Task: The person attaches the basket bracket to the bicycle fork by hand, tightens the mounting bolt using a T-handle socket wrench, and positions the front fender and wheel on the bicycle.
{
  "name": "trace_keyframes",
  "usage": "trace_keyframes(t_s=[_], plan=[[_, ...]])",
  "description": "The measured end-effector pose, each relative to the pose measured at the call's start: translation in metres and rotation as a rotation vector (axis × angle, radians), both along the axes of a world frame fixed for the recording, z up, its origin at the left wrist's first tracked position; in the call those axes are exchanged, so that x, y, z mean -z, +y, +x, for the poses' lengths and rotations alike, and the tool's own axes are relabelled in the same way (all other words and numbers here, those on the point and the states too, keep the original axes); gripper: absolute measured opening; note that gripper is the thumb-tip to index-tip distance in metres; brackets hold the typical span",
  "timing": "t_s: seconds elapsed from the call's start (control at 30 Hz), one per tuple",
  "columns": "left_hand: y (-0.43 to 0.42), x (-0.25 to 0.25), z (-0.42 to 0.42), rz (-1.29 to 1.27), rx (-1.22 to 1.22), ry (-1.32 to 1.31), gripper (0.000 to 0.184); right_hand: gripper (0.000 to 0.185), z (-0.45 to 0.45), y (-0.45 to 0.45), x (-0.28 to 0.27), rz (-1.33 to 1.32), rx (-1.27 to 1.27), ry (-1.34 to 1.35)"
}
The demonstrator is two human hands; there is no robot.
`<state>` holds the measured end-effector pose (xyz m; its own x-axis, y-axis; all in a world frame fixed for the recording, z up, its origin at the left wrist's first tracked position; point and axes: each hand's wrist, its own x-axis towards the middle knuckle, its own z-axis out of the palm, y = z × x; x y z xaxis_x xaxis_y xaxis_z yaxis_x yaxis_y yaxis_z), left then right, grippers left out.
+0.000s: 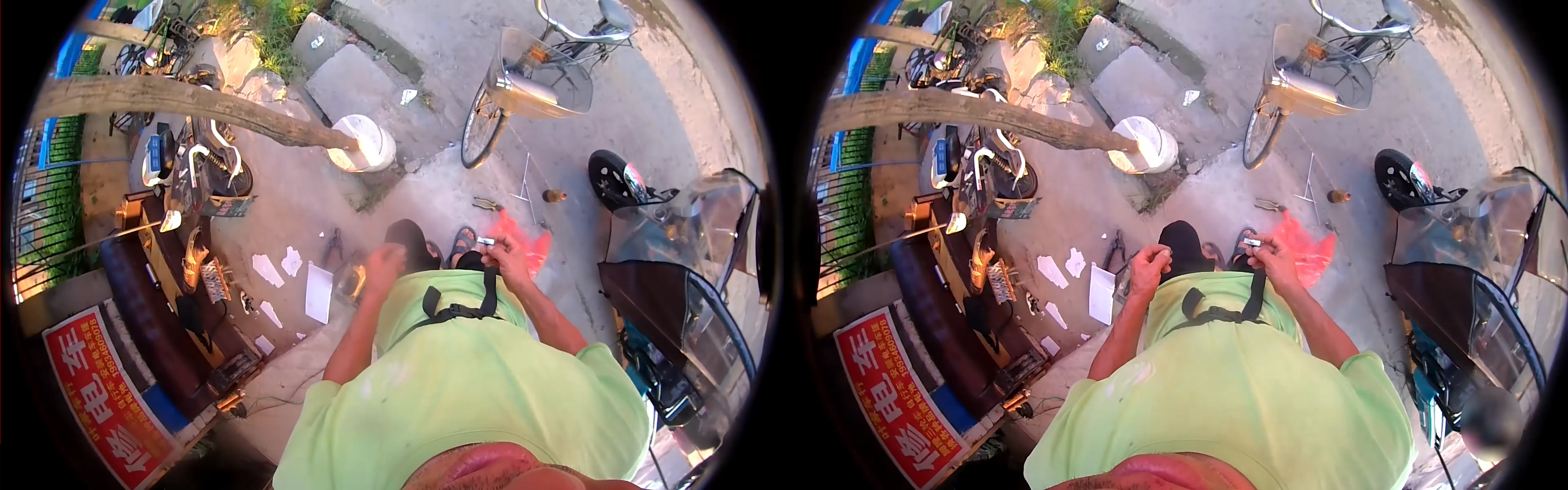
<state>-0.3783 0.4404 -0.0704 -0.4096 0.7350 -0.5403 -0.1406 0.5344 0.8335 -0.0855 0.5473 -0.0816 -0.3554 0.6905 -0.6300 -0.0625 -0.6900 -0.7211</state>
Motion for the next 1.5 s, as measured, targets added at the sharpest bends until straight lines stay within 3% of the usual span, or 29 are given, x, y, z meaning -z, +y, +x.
trace_keyframes(t_s=[0.2,0.4,0.5,0.53,0.63,0.7,0.93,1.0,1.07,1.17,1.27,1.5], plan=[[0.102,0.032,-0.03,-0.06,0.198,-0.099,0.014,0.025,-0.036,0.05,0.032,-0.058,0.218,0.138],[0.255,0.141,-0.059,-0.022,0.591,-0.052,0.013,0.023,-0.094,0.114,0.087,-0.059,0.318,-0.06],[0.354,0.199,-0.06,0.027,0.484,-0.097,0.014,0.022,-0.123,0.144,0.161,-0.135,0.385,-0.064],[0.389,0.226,-0.06,0.107,0.466,-0.241,0.015,0.023,-0.133,0.156,0.184,-0.157,0.384,-0.059],[0.486,0.269,-0.043,0.204,0.199,-0.423,0.021,0.028,-0.162,0.208,0.264,-0.092,0.299,-0.024],[0.541,0.323,-0.027,0.318,0.161,-0.489,0.024,0.031,-0.172,0.238,0.324,-0.032,0.263,0.011],[0.663,0.455,0.039,0.656,0.247,-0.5,0.024,0.034,-0.148,0.323,0.476,0.124,0.087,-0.008],[0.709,0.489,0.062,0.72,0.269,-0.687,0.015,0.034,-0.144,0.322,0.502,0.112,0.09,-0.001],[0.741,0.496,0.07,0.802,0.301,-0.784,0.014,0.034,-0.146,0.327,0.515,0.188,0.064,0.005],[0.756,0.51,0.066,0.882,0.502,-0.726,0.015,0.034,-0.14,0.315,0.526,0.321,-0.006,-0.019],[0.772,0.512,0.067,0.906,0.509,-0.67,0.015,0.034,-0.139,0.331,0.53,0.388,-0.043,-0.154],[0.764,0.494,0.05,0.785,0.466,-0.594,0.016,0.035,-0.171,0.382,0.511,0.353,0.376,-0.005]])
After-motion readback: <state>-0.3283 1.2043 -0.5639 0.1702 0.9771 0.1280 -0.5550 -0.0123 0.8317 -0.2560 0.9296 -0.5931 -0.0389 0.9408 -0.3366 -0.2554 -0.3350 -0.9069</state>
